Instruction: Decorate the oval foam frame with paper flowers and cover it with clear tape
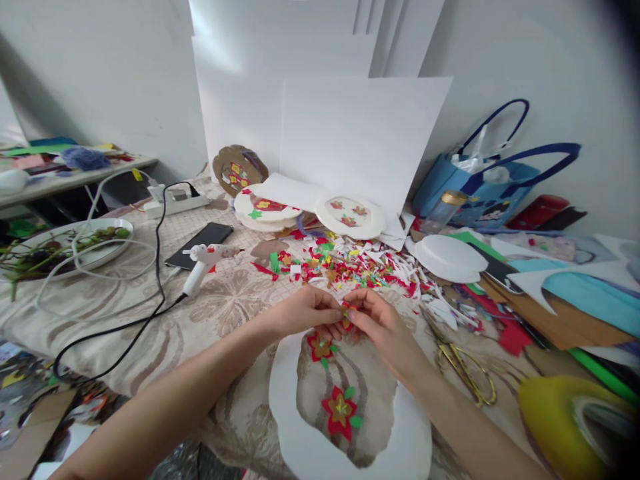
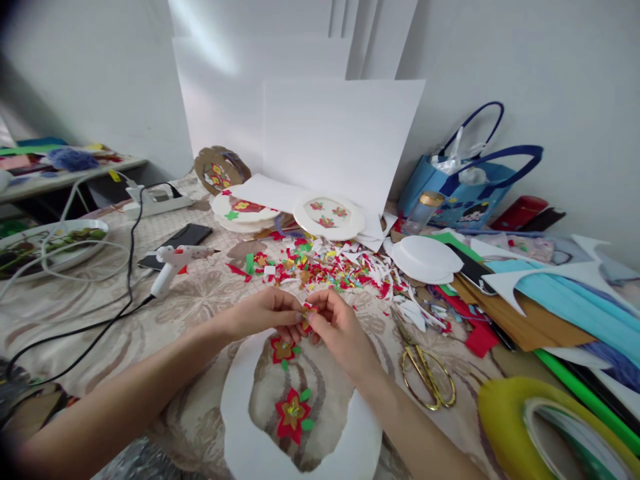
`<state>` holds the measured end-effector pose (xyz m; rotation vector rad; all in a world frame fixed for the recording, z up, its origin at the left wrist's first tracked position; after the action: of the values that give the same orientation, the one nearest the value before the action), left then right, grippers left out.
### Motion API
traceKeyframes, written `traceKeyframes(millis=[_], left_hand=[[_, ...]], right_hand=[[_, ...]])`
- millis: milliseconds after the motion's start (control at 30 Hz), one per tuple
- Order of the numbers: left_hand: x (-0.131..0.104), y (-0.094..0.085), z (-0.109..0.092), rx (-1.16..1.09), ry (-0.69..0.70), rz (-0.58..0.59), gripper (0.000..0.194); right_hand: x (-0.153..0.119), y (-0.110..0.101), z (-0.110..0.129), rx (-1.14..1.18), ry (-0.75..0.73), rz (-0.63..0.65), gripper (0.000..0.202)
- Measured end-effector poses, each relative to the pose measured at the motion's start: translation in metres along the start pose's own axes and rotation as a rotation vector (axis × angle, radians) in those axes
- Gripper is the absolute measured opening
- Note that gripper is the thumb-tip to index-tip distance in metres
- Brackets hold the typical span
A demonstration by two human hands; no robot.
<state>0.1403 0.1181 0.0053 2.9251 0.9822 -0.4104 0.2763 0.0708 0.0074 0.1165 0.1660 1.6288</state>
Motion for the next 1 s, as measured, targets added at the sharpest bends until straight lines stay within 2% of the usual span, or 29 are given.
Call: traceKeyframes(millis=[200,367,833,1000], left_hand=[[0.0008,-0.0002,0.0020,0.008,0.002,0.011,0.027],[-0.0006,0.0000,-0.0024,-0.002,-0.010,0.004,0.028],[-0.0012,-0.0013,-0.0026,-0.011,-0.013,-0.011,0.026],[-0.0014,-0.0010,-0.0036,-0.014,-0.012,0.002,0.028]], right_hand=[[-0.0009,0.0006,0.0004,-0.059,-0.008,-0.001,0.013],[-0.0026,0.0011,0.0016,-0.001,0.008,-0.012,0.011],[-0.0043,0.0018,0.0010,-0.077,-0.024,0.036,0.025],[-0.0037,0.0006,0.0017,-0.035,-0.014,0.017,0.017]])
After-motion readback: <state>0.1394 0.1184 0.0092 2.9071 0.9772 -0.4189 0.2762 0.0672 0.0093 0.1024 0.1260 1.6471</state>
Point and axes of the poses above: each hand's wrist, its own x-axis towards the middle knuckle, its own y-axis out of the palm, z = x × y, the point moved 4 cm from there along x, towards the middle knuckle, and after that the axes turned 9 degrees about x, right-handed, at the moved point
